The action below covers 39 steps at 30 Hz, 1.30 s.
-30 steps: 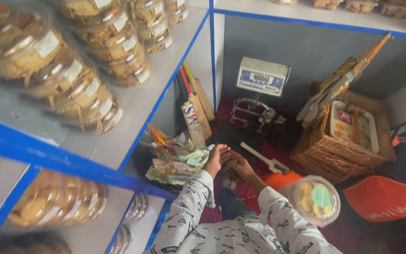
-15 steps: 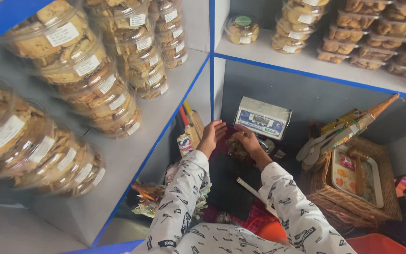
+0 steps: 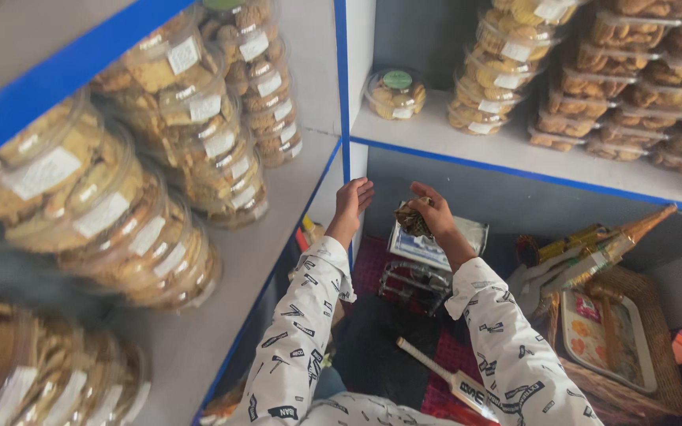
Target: The person organizes plastic containers of cookies on blue shelves by picking them up and repositioning them on different shelves.
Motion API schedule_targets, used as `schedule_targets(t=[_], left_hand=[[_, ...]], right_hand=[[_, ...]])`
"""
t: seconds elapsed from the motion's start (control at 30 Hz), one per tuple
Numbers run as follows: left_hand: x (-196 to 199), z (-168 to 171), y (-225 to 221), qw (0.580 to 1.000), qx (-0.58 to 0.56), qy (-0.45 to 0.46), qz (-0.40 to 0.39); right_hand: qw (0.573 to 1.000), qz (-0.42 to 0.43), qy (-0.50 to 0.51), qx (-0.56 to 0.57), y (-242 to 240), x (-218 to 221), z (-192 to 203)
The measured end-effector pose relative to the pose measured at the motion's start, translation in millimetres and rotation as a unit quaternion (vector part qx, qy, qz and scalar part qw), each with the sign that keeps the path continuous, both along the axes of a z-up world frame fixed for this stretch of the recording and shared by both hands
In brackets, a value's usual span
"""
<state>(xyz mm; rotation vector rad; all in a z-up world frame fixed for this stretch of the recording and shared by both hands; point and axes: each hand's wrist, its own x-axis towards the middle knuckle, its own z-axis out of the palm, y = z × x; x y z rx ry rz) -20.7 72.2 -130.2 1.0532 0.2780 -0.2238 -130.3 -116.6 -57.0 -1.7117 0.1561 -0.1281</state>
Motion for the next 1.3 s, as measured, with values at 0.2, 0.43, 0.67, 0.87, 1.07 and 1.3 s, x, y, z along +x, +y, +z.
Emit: schedule_targets(t=[0.2,0.43,0.67,0.87,1.07,1.3], left_hand=[[112.8,0.6,-21.0,0.993,0.081,-0.072,0.052],[175.9,48.0,-41.0,0.973,0.176,-0.143,0.049],[236.1,26.2,-60.1,0.972,0.192,-0.137,0.004],[223.7,72.1,-71.9,0.979,0.131,-0.157,0.022],[235.2,28.7,-83.0,0.967,0.038,-0.235,0.087],[244.7,21.9,-82.2,0.965,0.031,-0.248,0.078]], right_hand=[[0.999,-0.030,-0.025,-0.005,-26.8,103.8,-1.1],[0.993,-0.114,0.000,-0.041,-49.8,208.7,4.3],[0.987,-0.151,0.045,-0.023,-65.2,264.4,-15.8],[0.986,-0.154,0.040,0.057,-61.9,289.2,-5.6],[0.985,-0.156,0.077,0.008,-60.5,304.8,-22.9],[0.986,-0.158,0.045,-0.041,-77.7,324.1,-47.3]])
